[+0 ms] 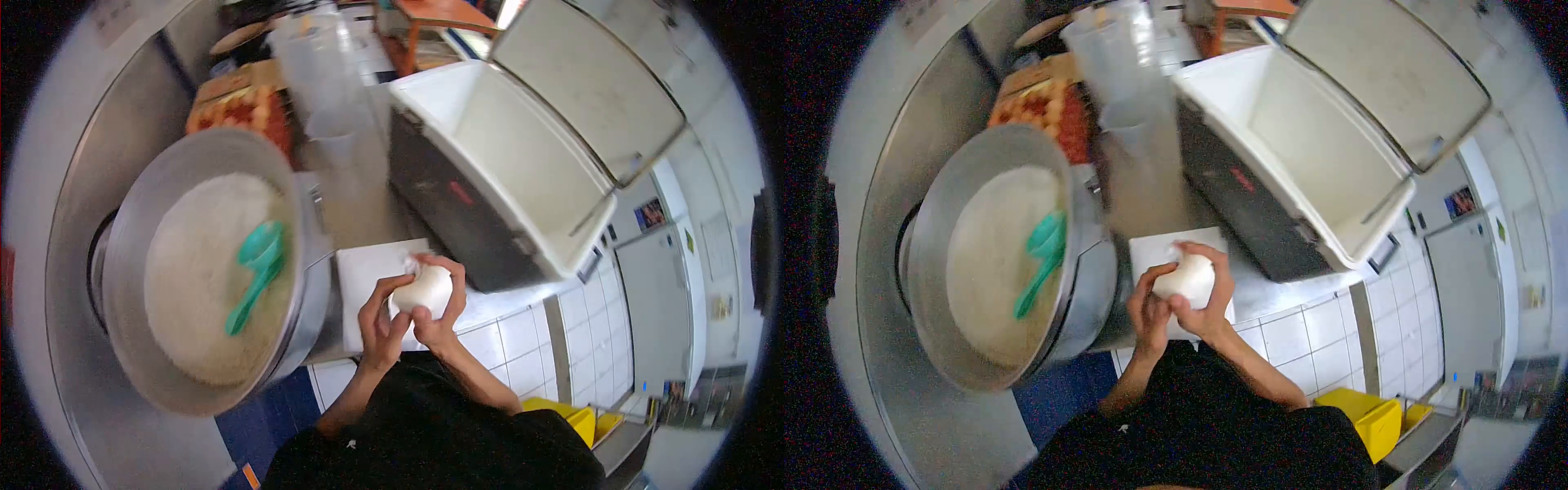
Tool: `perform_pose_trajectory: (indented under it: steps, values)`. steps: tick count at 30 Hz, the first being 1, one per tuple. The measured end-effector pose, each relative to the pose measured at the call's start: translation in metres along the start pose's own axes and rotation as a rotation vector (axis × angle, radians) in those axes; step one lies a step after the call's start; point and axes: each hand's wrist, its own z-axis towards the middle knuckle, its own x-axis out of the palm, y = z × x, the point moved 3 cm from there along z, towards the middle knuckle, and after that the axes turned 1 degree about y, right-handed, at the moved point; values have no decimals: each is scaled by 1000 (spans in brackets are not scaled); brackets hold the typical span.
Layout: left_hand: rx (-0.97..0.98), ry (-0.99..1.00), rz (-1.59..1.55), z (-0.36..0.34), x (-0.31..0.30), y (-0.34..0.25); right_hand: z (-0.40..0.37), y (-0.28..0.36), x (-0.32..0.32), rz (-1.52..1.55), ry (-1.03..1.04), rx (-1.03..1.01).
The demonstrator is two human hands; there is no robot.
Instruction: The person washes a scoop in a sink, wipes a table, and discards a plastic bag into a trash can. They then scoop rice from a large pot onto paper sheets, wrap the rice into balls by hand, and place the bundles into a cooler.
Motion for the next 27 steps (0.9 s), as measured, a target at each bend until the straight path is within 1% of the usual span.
perform_pose_trajectory:
  steps: [2, 4, 6, 7, 8, 10, 11, 12, 13, 14, 15, 16, 17, 19, 20, 22, 23, 24, 25, 26, 27]
  values:
    - [-2, 98, -35, 7, 22, -20, 21, 20, -23, 40, 25, 48]
    - [50, 111, -203, 12, 42, -31, 54, 42, -50, 212, 101, 232]
    - [12, 127, -240, 7, 55, -26, 81, 48, -79, 243, 170, 360]
    - [110, 81, -70, 9, 58, -36, 96, 42, -91, 325, 112, 381]
    - [211, 31, 102, 10, 62, -47, 121, 48, -110, 314, 200, 463]
    - [309, -31, 459, 10, 38, -74, 175, 35, -140, 109, 248, 377]
    - [350, -86, 714, 3, 20, -89, 206, 16, -153, -75, 338, 278]
    - [465, -127, 792, 7, 12, -109, 228, -3, -159, -118, 427, 450]
    - [444, -188, 964, 6, -13, -121, 248, -43, -166, -240, 582, 600]
    - [404, -212, 1193, 12, -28, -140, 261, -92, -172, -361, 704, 673]
    - [259, -270, 1261, 29, -31, -156, 265, -150, -180, -481, 831, 749]
    - [108, -327, 1328, 46, -34, -163, 260, -214, -192, -717, 910, 637]
    - [97, -312, 1345, 61, -42, -163, 251, -276, -202, -948, 987, 512]
    - [-328, -108, 1301, 89, -67, -151, 230, -357, -215, -1041, 1328, 784]
    - [-334, -111, 1317, 95, -82, -150, 216, -383, -218, -1022, 1335, 781]
    - [-610, 94, 1518, 95, -106, -135, 191, -415, -225, -965, 1366, 837]
    - [-588, 91, 1647, 94, -104, -133, 183, -406, -227, -946, 1375, 841]
    - [-599, 95, 1658, 92, -116, -127, 179, -387, -234, -967, 1466, 962]
    - [-544, 97, 1560, 90, -134, -120, 174, -378, -241, -989, 1560, 1078]
    - [-490, 92, 1465, 89, -146, -116, 169, -399, -250, -894, 1621, 1227]
    - [-499, 80, 1479, 90, -148, -113, 161, -426, -263, -796, 1680, 1368]
